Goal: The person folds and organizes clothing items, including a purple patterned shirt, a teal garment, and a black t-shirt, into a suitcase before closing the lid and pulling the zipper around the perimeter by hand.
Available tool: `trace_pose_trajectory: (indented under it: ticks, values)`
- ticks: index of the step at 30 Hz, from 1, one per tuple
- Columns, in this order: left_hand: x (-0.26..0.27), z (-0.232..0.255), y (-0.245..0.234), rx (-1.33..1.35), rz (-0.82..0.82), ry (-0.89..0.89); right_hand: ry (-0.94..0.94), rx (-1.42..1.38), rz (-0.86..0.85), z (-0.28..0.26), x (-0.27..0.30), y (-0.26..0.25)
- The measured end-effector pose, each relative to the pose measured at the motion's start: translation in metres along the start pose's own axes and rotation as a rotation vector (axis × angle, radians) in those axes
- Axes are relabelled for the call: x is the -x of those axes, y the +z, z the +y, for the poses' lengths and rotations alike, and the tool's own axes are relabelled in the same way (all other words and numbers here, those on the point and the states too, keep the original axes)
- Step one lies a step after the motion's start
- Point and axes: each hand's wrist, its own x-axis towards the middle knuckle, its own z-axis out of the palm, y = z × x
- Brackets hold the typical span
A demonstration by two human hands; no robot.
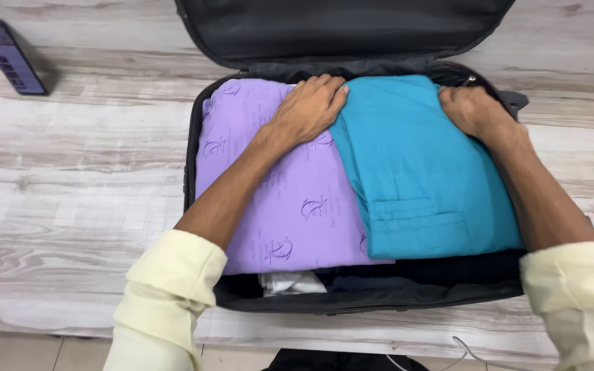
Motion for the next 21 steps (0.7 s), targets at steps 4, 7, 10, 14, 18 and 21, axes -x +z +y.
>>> trace_pose_trajectory:
  ticks: [4, 7, 10, 14, 18, 21]
  values:
    - [-0.005, -0.001, 0.0, -0.011, -0.022, -0.007, 0.509, -0.659, 0.162, -0.055, -0.002, -0.108]
    - [-0.005, 0.0, 0.002, -0.001, -0.027, -0.019, 0.306, -0.92, 0.159, -0.069, -0.01, -0.159]
    - [-0.004, -0.003, 0.003, -0.018, -0.02, -0.011, 0.319, -0.892, -0.146, -0.069, -0.024, -0.158]
    - [-0.006, -0.005, 0.008, -0.02, 0.008, 0.016, 0.269, -0.701, -0.379, -0.053, -0.038, -0.106]
    - [-0.007, -0.005, 0.006, -0.041, -0.025, -0.003, 0.099, -0.44, -0.418, -0.045, -0.057, -0.054]
    - [-0.006, -0.004, 0.005, -0.037, -0.02, 0.006, 0.267, -0.572, -0.285, -0.049, -0.061, -0.065]
